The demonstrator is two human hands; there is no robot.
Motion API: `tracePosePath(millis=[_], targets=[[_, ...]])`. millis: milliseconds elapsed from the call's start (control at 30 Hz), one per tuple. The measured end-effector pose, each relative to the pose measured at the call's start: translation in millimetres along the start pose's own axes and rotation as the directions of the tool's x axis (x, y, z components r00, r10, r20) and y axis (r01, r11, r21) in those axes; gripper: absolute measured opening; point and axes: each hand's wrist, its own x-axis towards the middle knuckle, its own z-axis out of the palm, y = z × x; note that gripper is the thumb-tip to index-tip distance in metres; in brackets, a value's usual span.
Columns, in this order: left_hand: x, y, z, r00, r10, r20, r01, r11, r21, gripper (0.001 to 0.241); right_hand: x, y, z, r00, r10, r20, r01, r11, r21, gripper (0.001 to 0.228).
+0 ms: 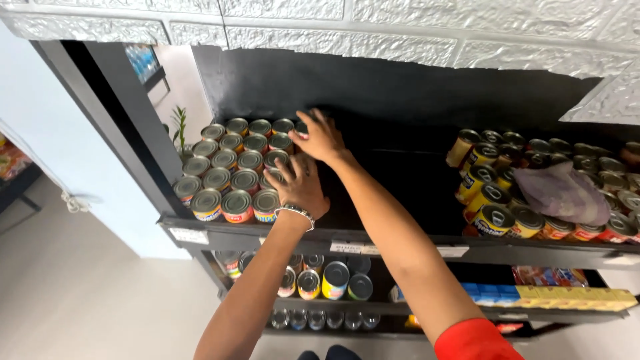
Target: Moving canned goods from a store shelf to a wooden pallet on the floor.
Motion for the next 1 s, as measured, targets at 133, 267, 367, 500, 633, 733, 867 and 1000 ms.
tracePosePath(millis=[133, 267, 367, 500, 633, 733, 867, 1000], targets=[[-3, -6, -21, 0.995, 0.006, 0.097, 0.002, 0.996, -0.086, 0.117, -9, -51, -39, 0.988, 0.045, 0.147, -0.038, 0.998, -0.053, 0.084], [-2, -9, -19, 0.982, 0.086, 0.171, -0.070, 0.993, -0.095, 0.123, 4, -56, -28, 0.950, -0.023, 0.312, 0.063, 0.991, -0.120, 0.090], [-5, -7, -18, 0.985, 0.096, 0.145, -0.081, 0.991, -0.104, 0.124, 8, -46, -16, 0.935, -0.060, 0.351, 0.106, 0.988, -0.113, 0.083], [-7, -1, -20, 0.983, 0.111, 0.146, -0.104, 0.993, -0.055, 0.125, 15, -28, -5, 0.940, -0.066, 0.335, 0.103, 0.990, -0.094, 0.075], [-6, 4, -19, 0.983, 0.114, 0.142, -0.118, 0.993, 0.020, 0.123, 17, -31, -5, 0.944, -0.065, 0.323, 0.103, 0.989, -0.103, 0.074], [-4, 11, -11, 0.986, 0.124, 0.114, -0.132, 0.989, 0.070, 0.118, 13, -44, -17, 0.953, 0.017, 0.304, 0.024, 0.991, -0.131, 0.072], [5, 16, 16, 0.949, 0.314, 0.011, -0.314, 0.947, 0.060, 0.092, 25, -57, -27, 0.936, 0.234, 0.265, -0.165, 0.952, -0.258, 0.089], [8, 26, 28, 0.892, 0.450, -0.045, -0.448, 0.893, 0.050, 0.060, 11, -50, -44, 0.877, 0.394, 0.274, -0.324, 0.908, -0.266, 0.111]])
